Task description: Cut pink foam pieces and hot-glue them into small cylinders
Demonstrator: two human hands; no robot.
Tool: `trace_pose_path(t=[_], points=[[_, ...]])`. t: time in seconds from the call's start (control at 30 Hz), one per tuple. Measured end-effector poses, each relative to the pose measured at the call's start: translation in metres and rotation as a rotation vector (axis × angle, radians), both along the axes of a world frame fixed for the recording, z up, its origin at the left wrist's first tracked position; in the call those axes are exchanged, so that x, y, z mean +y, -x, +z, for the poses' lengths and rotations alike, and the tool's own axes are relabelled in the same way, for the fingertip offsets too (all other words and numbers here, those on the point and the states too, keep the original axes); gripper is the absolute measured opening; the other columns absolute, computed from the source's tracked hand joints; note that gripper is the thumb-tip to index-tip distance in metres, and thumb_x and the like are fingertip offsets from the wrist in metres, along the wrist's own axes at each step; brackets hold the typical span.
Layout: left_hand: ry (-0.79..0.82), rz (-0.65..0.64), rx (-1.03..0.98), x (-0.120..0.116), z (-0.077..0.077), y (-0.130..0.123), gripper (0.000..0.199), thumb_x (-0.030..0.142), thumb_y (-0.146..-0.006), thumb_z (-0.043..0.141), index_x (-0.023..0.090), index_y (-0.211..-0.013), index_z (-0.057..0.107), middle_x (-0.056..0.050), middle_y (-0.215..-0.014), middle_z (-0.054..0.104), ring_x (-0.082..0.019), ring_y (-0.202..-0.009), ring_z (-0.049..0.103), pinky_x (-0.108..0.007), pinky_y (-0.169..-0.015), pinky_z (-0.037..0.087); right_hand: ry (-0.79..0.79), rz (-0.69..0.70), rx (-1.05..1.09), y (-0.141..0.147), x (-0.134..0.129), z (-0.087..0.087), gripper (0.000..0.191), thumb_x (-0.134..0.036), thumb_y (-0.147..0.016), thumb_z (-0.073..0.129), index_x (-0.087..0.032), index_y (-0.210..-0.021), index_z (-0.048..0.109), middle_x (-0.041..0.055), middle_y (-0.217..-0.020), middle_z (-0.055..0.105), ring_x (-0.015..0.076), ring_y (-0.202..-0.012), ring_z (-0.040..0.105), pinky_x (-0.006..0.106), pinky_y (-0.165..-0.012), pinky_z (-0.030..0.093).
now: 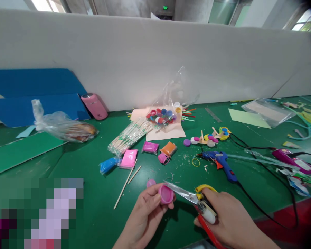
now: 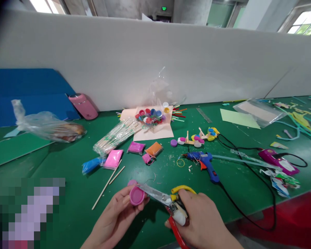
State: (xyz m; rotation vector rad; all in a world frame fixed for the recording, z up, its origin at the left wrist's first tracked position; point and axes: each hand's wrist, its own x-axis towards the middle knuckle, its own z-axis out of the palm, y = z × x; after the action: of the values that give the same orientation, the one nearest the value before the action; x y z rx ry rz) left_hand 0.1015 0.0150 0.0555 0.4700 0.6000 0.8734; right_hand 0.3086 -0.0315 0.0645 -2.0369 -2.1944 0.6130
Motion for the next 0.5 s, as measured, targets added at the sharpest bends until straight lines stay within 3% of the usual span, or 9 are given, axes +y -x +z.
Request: trace_pose_path(t=[0.17,0.3,0.4,0.5], points=[[0.012,-0.014,0.03,-0.005,0.001,-0.002,0.017,0.016,-0.072,0.058,0.009,-0.086,0.065,-0.006,-0.074,0.06,-0.012,-0.065,0.053,-0.023,-0.065,0.041,-0.01,-0.007,-0.02,-0.002,0.0,-0.004,0.028,-0.049,-0.066,0.058,-0.024,-0.071,0.047,-0.0014,-0.065,0.061,0.0223,-0.058,0.055,0.026,-0.049,0.028],[0.007,-0.034,0.061,-0.011,-0.001,-0.003,0.021,0.017,-0.068,0.063,0.009,-0.087,0.065,-0.007,-0.075,0.062,-0.012,-0.063,0.054,-0.023,-0.064,0.041,-0.073,-0.098,-0.044,-0.013,0.006,-0.015,0.025,-0.049,-0.073,0.05,-0.024,-0.078,0.049,-0.0009,-0.062,0.061,0.021,-0.055,0.058,0.024,-0.045,0.029],[0.031,0.057,0.116,-0.013,-0.007,0.006,0.02,0.017,-0.066,0.065,0.011,-0.085,0.065,-0.006,-0.073,0.061,-0.013,-0.064,0.054,-0.025,-0.067,0.042,-0.11,-0.129,-0.147,-0.024,0.012,-0.025,0.02,-0.042,-0.077,0.046,-0.022,-0.076,0.05,0.0013,-0.058,0.06,0.0215,-0.051,0.058,0.025,-0.043,0.028],[0.033,0.164,0.174,-0.013,-0.012,0.02,0.019,0.017,-0.065,0.065,0.013,-0.083,0.064,-0.005,-0.071,0.061,-0.014,-0.063,0.055,-0.028,-0.068,0.042,-0.141,-0.071,-0.19,-0.031,0.017,-0.031,0.019,-0.037,-0.074,0.05,-0.02,-0.08,0.052,0.0042,-0.065,0.062,0.0222,-0.056,0.059,0.026,-0.046,0.032]])
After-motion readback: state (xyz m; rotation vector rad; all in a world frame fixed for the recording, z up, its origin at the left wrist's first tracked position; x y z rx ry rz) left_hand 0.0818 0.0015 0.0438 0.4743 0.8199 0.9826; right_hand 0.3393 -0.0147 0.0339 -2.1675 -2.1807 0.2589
